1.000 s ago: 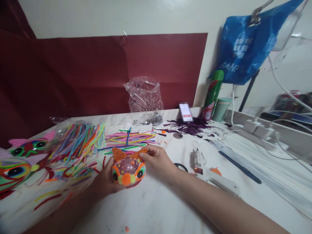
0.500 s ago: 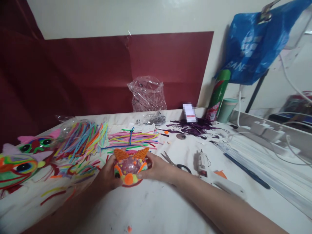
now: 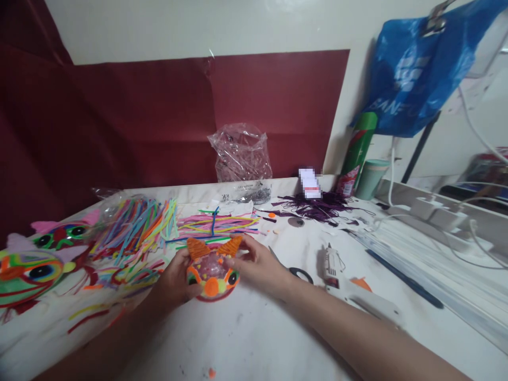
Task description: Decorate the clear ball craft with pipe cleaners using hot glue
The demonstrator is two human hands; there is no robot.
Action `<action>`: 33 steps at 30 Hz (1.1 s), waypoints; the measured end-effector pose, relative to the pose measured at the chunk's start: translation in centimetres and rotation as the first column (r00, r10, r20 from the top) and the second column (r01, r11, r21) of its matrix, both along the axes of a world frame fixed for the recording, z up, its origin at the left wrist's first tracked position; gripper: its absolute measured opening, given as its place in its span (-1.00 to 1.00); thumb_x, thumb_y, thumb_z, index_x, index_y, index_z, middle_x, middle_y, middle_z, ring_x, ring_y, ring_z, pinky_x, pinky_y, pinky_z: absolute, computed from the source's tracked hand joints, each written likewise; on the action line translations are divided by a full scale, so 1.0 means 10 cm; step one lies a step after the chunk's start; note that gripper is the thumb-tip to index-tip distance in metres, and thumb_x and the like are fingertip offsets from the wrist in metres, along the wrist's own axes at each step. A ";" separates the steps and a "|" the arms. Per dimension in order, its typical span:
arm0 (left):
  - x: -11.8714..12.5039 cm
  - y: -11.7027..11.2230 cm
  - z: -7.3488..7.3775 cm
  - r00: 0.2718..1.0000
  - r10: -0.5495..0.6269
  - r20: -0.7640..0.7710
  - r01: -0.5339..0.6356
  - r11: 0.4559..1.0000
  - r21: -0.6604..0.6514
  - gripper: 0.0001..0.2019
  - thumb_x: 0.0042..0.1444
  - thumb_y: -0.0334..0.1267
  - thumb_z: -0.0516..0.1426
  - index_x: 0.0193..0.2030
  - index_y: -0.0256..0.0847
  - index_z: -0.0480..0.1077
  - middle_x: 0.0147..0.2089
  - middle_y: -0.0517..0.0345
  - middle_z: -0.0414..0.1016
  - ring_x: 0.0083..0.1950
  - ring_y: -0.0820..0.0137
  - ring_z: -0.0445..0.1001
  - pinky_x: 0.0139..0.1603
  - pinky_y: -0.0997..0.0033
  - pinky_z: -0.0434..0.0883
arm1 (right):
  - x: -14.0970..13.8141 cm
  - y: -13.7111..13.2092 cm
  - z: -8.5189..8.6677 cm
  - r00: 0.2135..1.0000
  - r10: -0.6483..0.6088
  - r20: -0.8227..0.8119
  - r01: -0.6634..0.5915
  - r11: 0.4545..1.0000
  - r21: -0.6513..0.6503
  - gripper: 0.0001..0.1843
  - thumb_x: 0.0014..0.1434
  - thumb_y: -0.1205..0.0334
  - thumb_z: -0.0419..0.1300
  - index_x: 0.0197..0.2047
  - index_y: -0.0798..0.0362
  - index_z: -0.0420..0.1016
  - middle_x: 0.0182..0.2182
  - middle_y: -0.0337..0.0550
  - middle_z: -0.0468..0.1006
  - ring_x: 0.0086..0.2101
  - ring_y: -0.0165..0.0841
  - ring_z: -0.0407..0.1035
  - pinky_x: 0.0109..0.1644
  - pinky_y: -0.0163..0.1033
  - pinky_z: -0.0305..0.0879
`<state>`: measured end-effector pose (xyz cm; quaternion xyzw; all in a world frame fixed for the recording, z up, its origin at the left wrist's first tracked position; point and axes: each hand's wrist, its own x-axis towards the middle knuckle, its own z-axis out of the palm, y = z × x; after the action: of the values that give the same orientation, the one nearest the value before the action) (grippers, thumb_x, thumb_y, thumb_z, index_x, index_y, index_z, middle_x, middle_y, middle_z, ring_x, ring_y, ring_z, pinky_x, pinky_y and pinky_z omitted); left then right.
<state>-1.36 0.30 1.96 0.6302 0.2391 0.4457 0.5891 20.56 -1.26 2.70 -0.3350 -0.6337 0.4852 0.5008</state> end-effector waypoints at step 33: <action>-0.03 0.01 -0.14 0.917 0.246 -0.313 -0.252 0.968 0.024 -0.22 -0.36 -0.32 0.39 0.05 -0.15 0.16 -0.08 0.07 0.46 -0.12 0.21 0.49 -0.20 0.38 0.42 | -0.01 0.00 -0.04 0.993 0.105 0.052 -0.098 0.988 -0.120 -0.49 0.07 -0.11 0.26 0.01 0.00 0.46 -0.07 -0.07 0.52 -0.10 -0.21 0.39 0.04 -0.06 0.28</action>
<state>-1.62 0.39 0.53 0.6524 0.4114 0.4092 0.4875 20.47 -1.23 2.28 -0.3449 -0.6346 0.5364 0.4365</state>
